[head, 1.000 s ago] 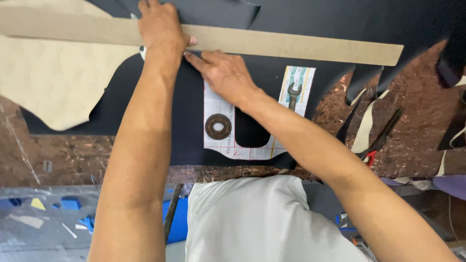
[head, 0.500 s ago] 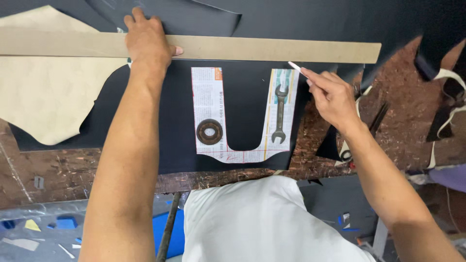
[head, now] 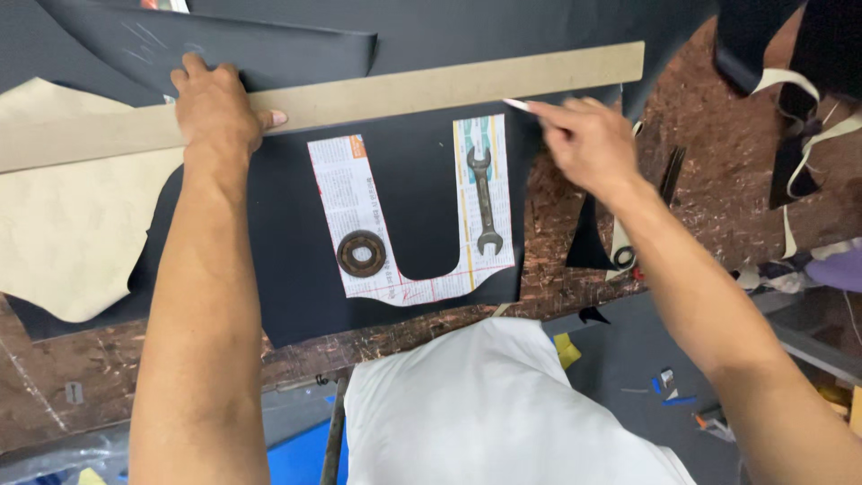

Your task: The person cuts pieces from a large sheet of black vinyl on a workbench using scissors, following pre-drawn chalk lines. They move scraps aside, fold and reposition the material, then lay a paper pattern on the vinyl, weight it with a wrench and bearing, align a long straightedge, and trace guide lines with a marker.

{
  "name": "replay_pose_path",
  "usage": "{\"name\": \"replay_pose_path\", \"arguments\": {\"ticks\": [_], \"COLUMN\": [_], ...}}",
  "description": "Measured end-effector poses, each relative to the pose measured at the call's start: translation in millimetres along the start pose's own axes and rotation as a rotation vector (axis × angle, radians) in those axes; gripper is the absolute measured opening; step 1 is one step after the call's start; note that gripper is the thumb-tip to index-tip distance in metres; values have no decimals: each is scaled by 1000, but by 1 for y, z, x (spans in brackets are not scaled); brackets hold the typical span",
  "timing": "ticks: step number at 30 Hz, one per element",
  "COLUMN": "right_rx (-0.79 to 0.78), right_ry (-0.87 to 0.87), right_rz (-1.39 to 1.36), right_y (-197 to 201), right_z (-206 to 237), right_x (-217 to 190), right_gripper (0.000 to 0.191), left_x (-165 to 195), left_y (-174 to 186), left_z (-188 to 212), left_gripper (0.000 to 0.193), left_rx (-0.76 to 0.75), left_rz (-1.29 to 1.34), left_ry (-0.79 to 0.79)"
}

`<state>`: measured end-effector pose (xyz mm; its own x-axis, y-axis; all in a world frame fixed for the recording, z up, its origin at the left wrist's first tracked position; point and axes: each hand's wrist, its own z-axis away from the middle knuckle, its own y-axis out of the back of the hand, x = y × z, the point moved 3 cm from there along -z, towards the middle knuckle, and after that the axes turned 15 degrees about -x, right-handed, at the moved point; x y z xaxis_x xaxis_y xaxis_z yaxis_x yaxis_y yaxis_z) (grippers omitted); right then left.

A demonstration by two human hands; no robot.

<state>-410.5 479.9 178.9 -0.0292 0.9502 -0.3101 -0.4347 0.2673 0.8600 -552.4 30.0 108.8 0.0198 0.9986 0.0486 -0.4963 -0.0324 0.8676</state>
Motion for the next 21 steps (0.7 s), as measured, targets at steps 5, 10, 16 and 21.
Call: {"name": "replay_pose_path", "arguments": {"ticks": [5,10,16,21], "right_rx": [94,-50,30,-42], "right_ry": [8,85,444,301], "right_rz": [75,-244,-166,-200], "right_y": [36,28,10,25], "right_z": [29,15,-28,-20], "right_x": [32,-3,-54,-15], "right_gripper": [20,24,30,37], "left_x": [-4,-3,2,8], "left_y": [-6,-7,-11,-11], "left_z": [-1,-3,3,14], "left_gripper": [75,81,69,50], "left_rx": [-57,-16,46,145], "left_rz": [72,38,60,93], "left_ry": [25,15,-34,-123]}}
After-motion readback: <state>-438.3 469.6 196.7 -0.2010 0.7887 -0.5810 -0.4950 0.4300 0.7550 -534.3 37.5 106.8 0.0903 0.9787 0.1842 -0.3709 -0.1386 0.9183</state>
